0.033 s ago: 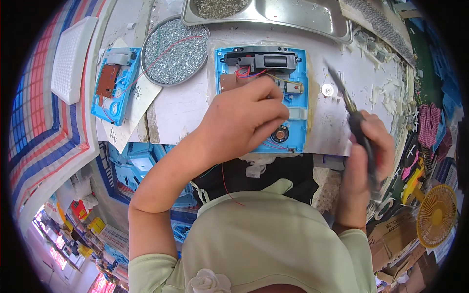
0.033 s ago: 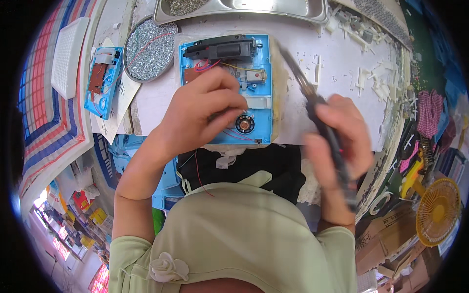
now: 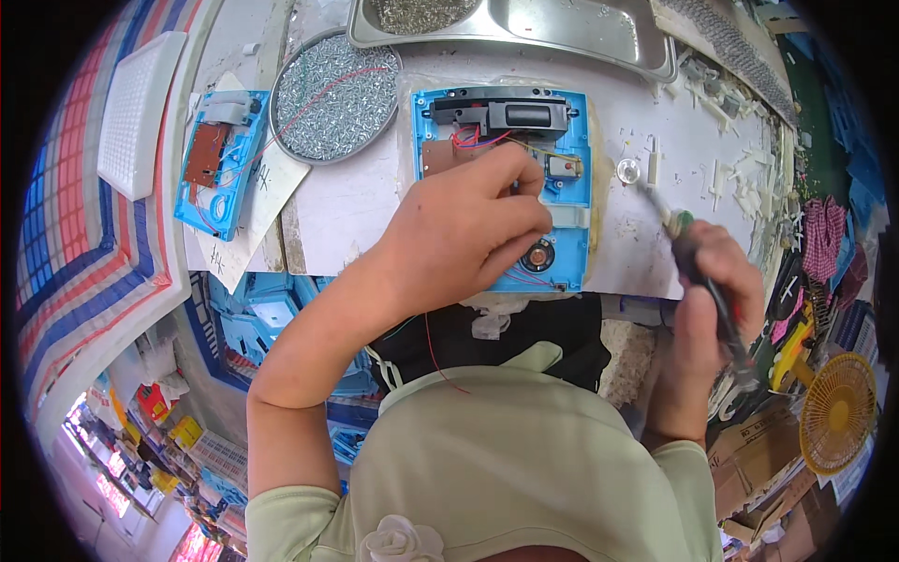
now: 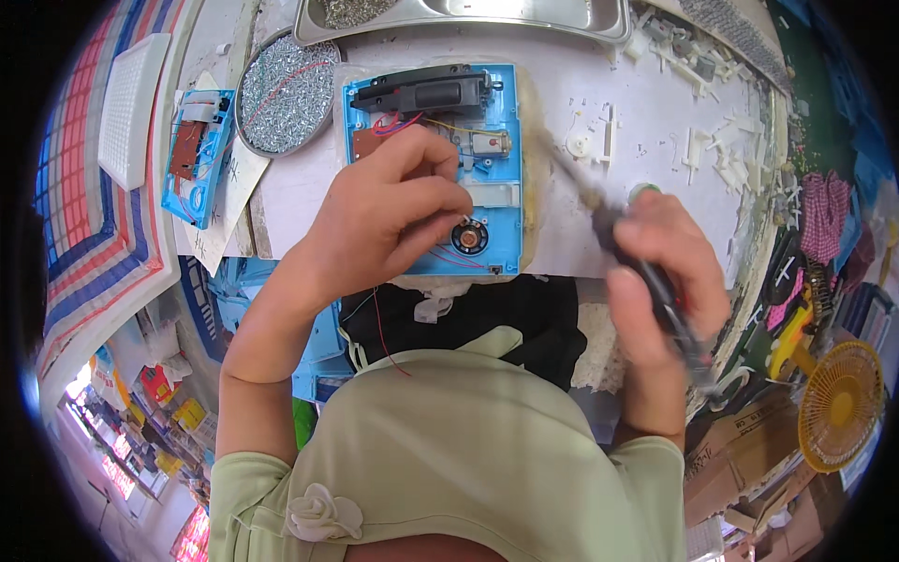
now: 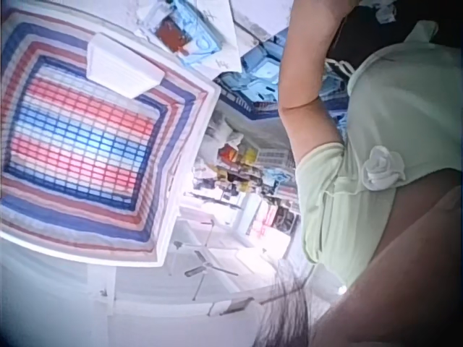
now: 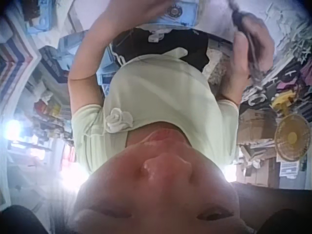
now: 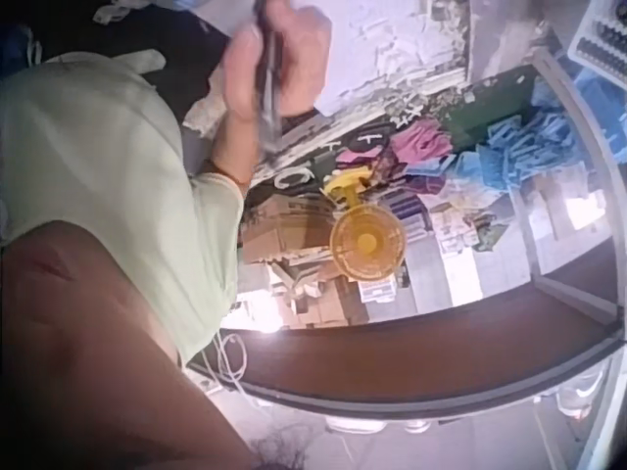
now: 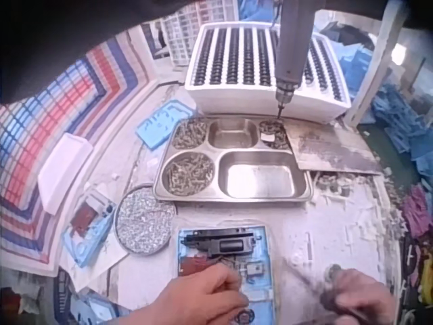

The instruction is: Assembling a blue plastic electronic device by installing circuit boards and soldering wires.

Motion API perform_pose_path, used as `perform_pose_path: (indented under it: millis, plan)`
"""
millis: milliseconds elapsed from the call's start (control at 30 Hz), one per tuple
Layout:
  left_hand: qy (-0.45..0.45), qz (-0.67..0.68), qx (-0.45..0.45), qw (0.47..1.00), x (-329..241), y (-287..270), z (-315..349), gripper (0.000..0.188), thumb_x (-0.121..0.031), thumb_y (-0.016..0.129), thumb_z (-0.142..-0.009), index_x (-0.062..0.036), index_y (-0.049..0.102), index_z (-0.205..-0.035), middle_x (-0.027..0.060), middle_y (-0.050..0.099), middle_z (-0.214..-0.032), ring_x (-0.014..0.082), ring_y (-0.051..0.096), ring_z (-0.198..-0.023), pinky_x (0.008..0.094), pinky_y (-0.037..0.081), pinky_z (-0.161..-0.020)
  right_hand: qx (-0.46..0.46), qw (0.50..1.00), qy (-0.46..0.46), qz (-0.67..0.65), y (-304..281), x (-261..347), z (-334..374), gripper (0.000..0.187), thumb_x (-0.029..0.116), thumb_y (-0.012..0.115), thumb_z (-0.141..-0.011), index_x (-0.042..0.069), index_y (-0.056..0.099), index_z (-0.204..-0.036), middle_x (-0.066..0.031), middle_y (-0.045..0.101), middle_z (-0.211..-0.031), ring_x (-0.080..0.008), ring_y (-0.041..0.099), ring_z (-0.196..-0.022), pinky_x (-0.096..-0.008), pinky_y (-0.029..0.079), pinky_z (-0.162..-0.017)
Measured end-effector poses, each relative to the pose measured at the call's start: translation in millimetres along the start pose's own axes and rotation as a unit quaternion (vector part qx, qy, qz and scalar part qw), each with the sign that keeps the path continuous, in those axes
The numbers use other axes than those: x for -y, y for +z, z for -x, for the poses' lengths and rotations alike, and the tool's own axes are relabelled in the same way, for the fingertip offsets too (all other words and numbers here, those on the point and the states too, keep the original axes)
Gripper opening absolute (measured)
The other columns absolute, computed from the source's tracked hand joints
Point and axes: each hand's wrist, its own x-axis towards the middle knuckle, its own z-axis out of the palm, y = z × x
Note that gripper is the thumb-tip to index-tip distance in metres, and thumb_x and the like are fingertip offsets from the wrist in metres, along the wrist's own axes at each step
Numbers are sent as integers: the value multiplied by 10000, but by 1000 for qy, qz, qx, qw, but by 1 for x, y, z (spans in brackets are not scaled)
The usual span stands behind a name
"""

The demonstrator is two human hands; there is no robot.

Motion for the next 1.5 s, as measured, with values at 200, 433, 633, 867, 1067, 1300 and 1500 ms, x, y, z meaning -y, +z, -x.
perform_pose_path:
  millis: [200, 433, 633, 867, 1067, 1300, 1500]
  plan:
    - [34, -27, 32, 999, 3, -1, -2, 225, 29, 765, -732, -51, 653, -910, 95, 605, -1034, 282, 657, -894, 372, 546, -732, 164, 986, -34, -18, -12, -2, -10, 170, 124, 701, -792, -4, 678, -901, -75, 536, -639, -240, 449, -570, -398, 374, -628]
    - [49, -25, 40, 998, 7, -2, -2, 231, 28, 756, -731, -48, 613, -895, 84, 610, -1034, 297, 650, -898, 384, 544, -726, 208, 977, -47, -7, 0, -9, -16, 209, 83, 687, -704, 17, 692, -902, -65, 479, -614, -264, 422, -544, -394, 371, -601]
    - [63, -36, 50, 996, 7, -3, -4, 207, -2, 754, -751, -48, 609, -892, 76, 616, -1036, 302, 648, -909, 391, 547, -726, 215, 976, -42, 2, 4, -10, -18, 209, 84, 685, -691, 23, 699, -890, -63, 475, -612, -269, 430, -548, -392, 372, -595]
    - [61, -60, 60, 995, 6, -3, -2, 211, -26, 757, -748, -54, 613, -900, 77, 622, -1042, 306, 652, -934, 401, 556, -741, 225, 973, -42, 22, 7, -9, -20, 186, 83, 688, -695, 33, 703, -874, -54, 478, -600, -266, 424, -538, -386, 364, -579]
    - [58, -83, 81, 992, 5, -5, -3, 211, -31, 748, -747, -58, 613, -907, 75, 622, -1044, 307, 651, -944, 406, 559, -746, 247, 966, -59, 45, 10, -4, -24, 182, 62, 681, -693, 33, 694, -873, -57, 482, -599, -268, 413, -530, -379, 354, -568]
    - [60, -90, 83, 991, 5, -5, -3, 196, -31, 742, -761, -58, 607, -901, 75, 626, -1050, 305, 654, -942, 405, 558, -742, 208, 976, -62, 30, 0, -3, -24, 179, 108, 696, -756, 14, 681, -907, -61, 496, -610, -249, 422, -543, -394, 365, -602]
    - [66, -22, 39, 997, 11, -3, -3, 212, -2, 768, -748, -67, 654, -914, 65, 638, -951, 290, 655, -845, 381, 545, -703, 164, 985, -48, 12, -10, 0, -19, 186, 136, 703, -780, 1, 672, -905, -65, 534, -630, -228, 454, -570, -420, 392, -658]
